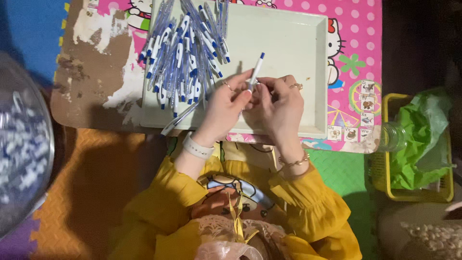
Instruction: The person assembles ballpoint pens by hand, inserting ink refills into pen barrels and fitting small blue components onto the ends on a tray.
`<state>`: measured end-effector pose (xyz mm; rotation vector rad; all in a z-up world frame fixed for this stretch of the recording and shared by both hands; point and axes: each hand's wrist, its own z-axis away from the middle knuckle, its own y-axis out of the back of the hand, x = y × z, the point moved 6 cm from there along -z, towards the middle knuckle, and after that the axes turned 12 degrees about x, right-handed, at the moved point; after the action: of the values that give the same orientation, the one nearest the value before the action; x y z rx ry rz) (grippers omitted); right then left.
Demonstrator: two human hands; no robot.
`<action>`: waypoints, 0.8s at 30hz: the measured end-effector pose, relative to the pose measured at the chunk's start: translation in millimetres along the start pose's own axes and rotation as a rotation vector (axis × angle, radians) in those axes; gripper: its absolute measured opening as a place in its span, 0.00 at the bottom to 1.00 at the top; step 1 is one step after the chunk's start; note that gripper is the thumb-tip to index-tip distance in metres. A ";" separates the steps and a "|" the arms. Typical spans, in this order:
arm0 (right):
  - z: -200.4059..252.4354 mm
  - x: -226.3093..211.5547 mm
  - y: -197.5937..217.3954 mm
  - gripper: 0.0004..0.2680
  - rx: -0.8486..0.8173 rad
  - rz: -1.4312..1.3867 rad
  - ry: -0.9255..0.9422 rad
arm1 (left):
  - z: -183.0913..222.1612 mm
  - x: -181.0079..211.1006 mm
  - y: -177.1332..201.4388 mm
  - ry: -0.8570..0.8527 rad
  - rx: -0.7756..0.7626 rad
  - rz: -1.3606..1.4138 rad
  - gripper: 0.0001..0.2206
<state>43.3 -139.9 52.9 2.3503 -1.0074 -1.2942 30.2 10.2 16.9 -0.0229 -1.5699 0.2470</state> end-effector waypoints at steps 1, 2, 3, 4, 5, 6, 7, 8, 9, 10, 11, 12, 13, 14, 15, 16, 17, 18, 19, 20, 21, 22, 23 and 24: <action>-3.6 1.9 4.2 0.03 0.000 0.005 -0.001 | -0.3 -2.6 0.4 0.002 -0.003 0.003 0.22; -7.0 13.3 6.6 0.04 0.002 -0.180 -0.212 | -0.9 -2.9 0.3 -0.013 -0.026 0.064 0.21; -8.3 23.2 7.1 0.04 0.003 -0.364 -0.423 | -1.4 -2.9 0.8 -0.028 -0.049 0.125 0.21; -13.2 15.8 12.0 0.04 -0.001 -0.368 -0.418 | -1.0 -2.3 -0.3 -0.032 -0.044 0.125 0.21; -15.6 11.5 14.0 0.07 -0.024 -0.461 -0.518 | -0.3 -1.0 -1.9 -0.038 -0.055 0.127 0.21; -17.4 5.4 13.1 0.09 -0.053 -0.560 -0.619 | 0.4 0.7 -0.8 -0.044 -0.061 0.125 0.21; -19.6 5.8 11.9 0.09 -0.062 -0.569 -0.616 | 0.7 1.3 -2.2 -0.048 -0.050 0.119 0.21; -21.8 5.9 8.6 0.09 -0.056 -0.602 -0.637 | 0.8 3.3 -2.2 -0.063 -0.058 0.108 0.20; -23.8 5.9 5.0 0.10 -0.051 -0.636 -0.659 | 0.9 5.2 -2.1 -0.078 -0.066 0.096 0.20; -24.2 8.1 1.6 0.10 -0.062 -0.645 -0.657 | 1.0 4.6 -1.5 -0.081 -0.053 0.090 0.20; -24.4 11.8 -1.1 0.09 -0.046 -0.671 -0.675 | 1.0 4.5 -1.0 -0.100 -0.042 0.071 0.18; -25.2 16.7 -1.7 0.09 -0.024 -0.693 -0.691 | 0.5 4.0 -3.1 -0.118 -0.035 0.056 0.16; -23.8 25.2 -7.0 0.09 -0.030 -0.699 -0.689 | 1.3 4.1 -2.4 -0.122 -0.029 0.052 0.16; -23.0 34.3 -10.4 0.09 0.000 -0.745 -0.697 | 1.6 3.2 -3.0 -0.102 -0.027 0.057 0.16; -22.3 43.7 -13.9 0.08 0.030 -0.791 -0.705 | 1.8 2.1 -3.5 -0.082 -0.026 0.063 0.15; -24.5 37.2 -10.4 0.08 0.028 -0.792 -0.705 | -0.3 -4.0 -2.4 -0.082 -0.024 0.062 0.15; -27.1 30.3 -6.6 0.09 0.028 -0.794 -0.691 | -2.3 -10.5 -2.1 -0.078 -0.034 0.060 0.16; -30.3 23.3 -3.1 0.09 0.027 -0.798 -0.676 | -4.8 -16.8 -1.7 -0.075 -0.043 0.057 0.16; -32.7 19.0 -2.2 0.09 0.024 -0.799 -0.674 | -4.4 -14.3 -1.2 -0.077 -0.040 0.057 0.16; -35.4 13.5 0.0 0.09 0.042 -0.830 -0.643 | -3.1 -12.7 -1.1 -0.067 -0.051 0.064 0.16; -38.0 8.0 2.1 0.08 0.060 -0.861 -0.612 | -1.8 -11.2 -1.0 -0.057 -0.063 0.071 0.16; -37.6 1.8 3.9 0.08 0.055 -0.863 -0.612 | -1.9 -9.6 -1.4 -0.057 -0.058 0.069 0.16; -37.1 -4.4 5.2 0.08 0.039 -0.865 -0.616 | -1.7 -7.5 -2.6 -0.064 -0.066 0.068 0.16; -36.8 -10.5 6.7 0.08 0.024 -0.868 -0.619 | -1.8 -5.3 -4.1 -0.071 -0.075 0.066 0.16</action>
<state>66.8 -140.7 83.9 2.5376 -0.0344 -2.4123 32.6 5.5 12.4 -0.1259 -1.6508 0.2423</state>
